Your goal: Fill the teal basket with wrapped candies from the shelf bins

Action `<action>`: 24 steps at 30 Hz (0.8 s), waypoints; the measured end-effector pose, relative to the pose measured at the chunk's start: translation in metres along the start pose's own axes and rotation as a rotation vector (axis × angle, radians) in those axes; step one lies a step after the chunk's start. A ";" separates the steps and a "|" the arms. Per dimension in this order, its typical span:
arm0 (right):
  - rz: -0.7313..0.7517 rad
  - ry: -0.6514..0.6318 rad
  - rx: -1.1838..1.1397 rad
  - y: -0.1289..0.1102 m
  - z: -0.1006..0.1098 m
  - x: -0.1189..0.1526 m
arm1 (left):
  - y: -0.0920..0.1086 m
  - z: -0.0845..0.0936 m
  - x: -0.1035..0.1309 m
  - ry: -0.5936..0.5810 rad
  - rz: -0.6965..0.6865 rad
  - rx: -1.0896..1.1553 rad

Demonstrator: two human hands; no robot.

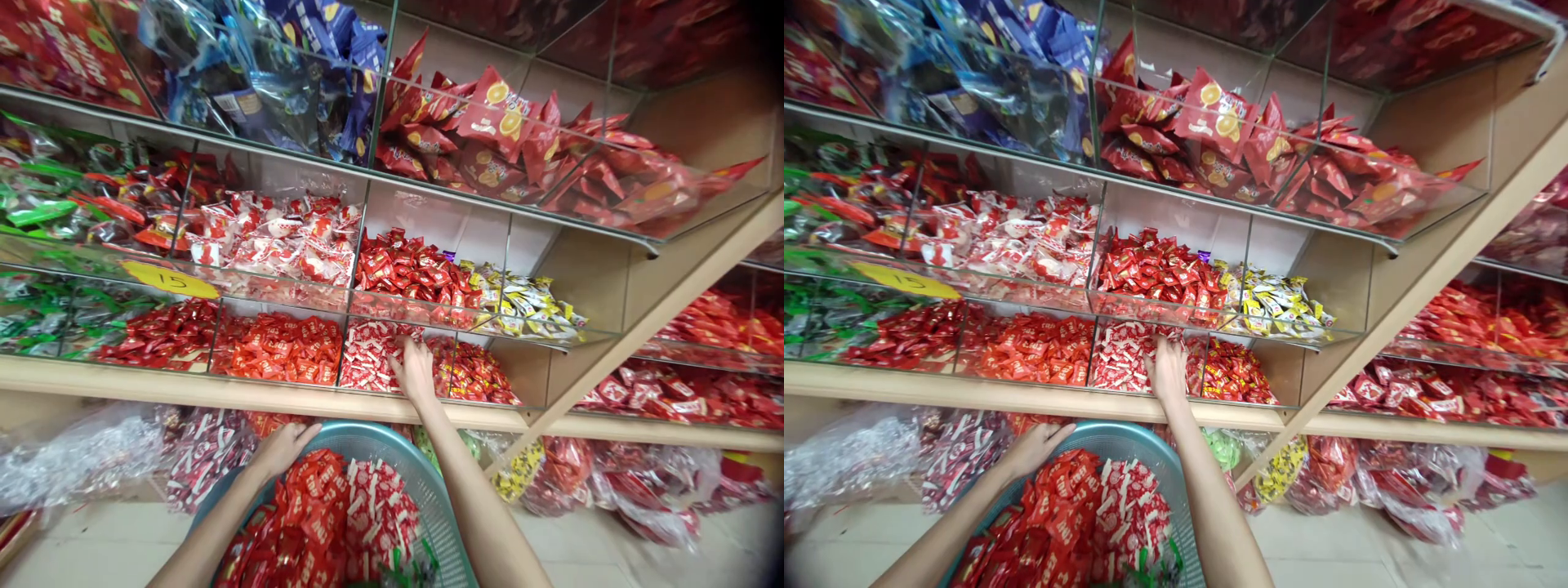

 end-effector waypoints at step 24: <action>-0.029 0.075 -0.307 0.004 0.031 0.022 | 0.006 -0.008 0.002 -0.042 -0.021 0.061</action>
Point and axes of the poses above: each hand's wrist, its own x-axis away from the middle knuckle, its own z-axis out of the back of the hand, y = z × x, the point moved 9 cm from there along -x, towards the middle knuckle
